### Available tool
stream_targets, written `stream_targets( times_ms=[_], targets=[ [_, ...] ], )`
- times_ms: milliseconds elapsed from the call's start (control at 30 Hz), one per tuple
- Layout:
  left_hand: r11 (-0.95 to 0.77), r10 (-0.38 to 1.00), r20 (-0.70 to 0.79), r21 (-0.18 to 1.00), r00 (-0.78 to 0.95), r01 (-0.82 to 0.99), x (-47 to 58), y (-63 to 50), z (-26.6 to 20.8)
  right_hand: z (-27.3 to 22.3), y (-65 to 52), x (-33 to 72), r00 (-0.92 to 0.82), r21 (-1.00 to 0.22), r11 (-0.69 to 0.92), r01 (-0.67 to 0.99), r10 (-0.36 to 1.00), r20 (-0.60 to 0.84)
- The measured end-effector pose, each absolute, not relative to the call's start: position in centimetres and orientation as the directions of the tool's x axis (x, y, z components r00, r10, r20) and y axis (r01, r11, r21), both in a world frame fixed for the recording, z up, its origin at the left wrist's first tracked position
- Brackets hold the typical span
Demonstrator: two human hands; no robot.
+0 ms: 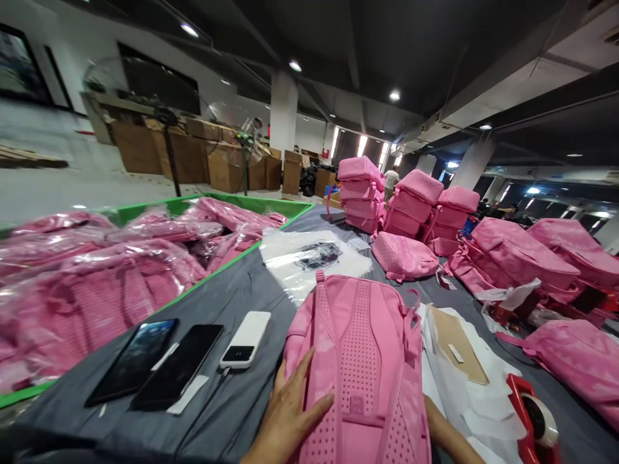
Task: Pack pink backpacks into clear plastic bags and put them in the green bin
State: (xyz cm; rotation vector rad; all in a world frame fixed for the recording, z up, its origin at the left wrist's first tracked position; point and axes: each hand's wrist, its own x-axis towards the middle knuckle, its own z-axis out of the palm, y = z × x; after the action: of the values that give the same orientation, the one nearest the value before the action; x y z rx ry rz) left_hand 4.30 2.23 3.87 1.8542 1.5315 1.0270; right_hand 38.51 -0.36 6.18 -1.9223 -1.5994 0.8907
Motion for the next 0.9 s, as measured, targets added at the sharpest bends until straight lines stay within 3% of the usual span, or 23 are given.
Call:
stream_targets(
  times_ms=[100, 233, 300, 367, 467, 567, 633, 767, 900],
  targets=[
    [-0.246, 0.969, 0.192, 0.720, 0.155, 0.649, 2.3, 2.8, 5.6, 8.3, 0.3, 42.2, 0.119, -0.639, -0.187, 0.747, 0.982, -0.148],
    [-0.197, 0.973, 0.212, 0.580, 0.086, 0.790, 0.7, 8.7, 10.1, 11.5, 1.1, 43.7, 0.214, -0.489, -0.088, 0.868, 0.955, 0.207],
    [-0.109, 0.986, 0.169, 0.606, 0.007, 0.788, 1.6, 13.2, 12.1, 11.8, 1.5, 40.7, 0.105, -0.510, 0.065, 0.858, 0.949, 0.298],
    [-0.047, 0.993, 0.112, 0.628, -0.030, 0.777, 3.4, 17.6, 13.4, 11.5, 1.9, 35.8, -0.119, -0.479, 0.269, 0.836, 0.940, 0.320],
    [0.073, 0.991, 0.036, 0.648, -0.127, 0.758, 5.9, 22.6, 13.9, 10.8, 3.0, 29.0, -0.421, -0.235, 0.493, 0.837, 0.856, 0.300],
    [0.124, 0.981, 0.024, 0.689, -0.194, 0.714, 6.0, 24.9, 14.0, 10.9, 5.0, 26.6, -0.509, -0.084, 0.535, 0.841, 0.834, 0.215],
    [0.071, 0.983, 0.066, 0.725, -0.172, 0.685, 5.1, 25.4, 14.3, 11.6, 7.2, 26.9, -0.476, -0.132, 0.501, 0.855, 0.861, 0.179],
    [-0.083, 0.989, 0.143, 0.774, -0.046, 0.628, 3.1, 24.9, 14.8, 13.6, 13.9, 26.6, -0.381, -0.374, 0.454, 0.809, 0.889, 0.255],
    [-0.062, 0.988, 0.137, 0.767, -0.068, 0.639, 2.6, 25.0, 14.6, 14.8, 21.0, 21.1, -0.419, -0.528, 0.485, 0.697, 0.873, 0.249]
  ],
)
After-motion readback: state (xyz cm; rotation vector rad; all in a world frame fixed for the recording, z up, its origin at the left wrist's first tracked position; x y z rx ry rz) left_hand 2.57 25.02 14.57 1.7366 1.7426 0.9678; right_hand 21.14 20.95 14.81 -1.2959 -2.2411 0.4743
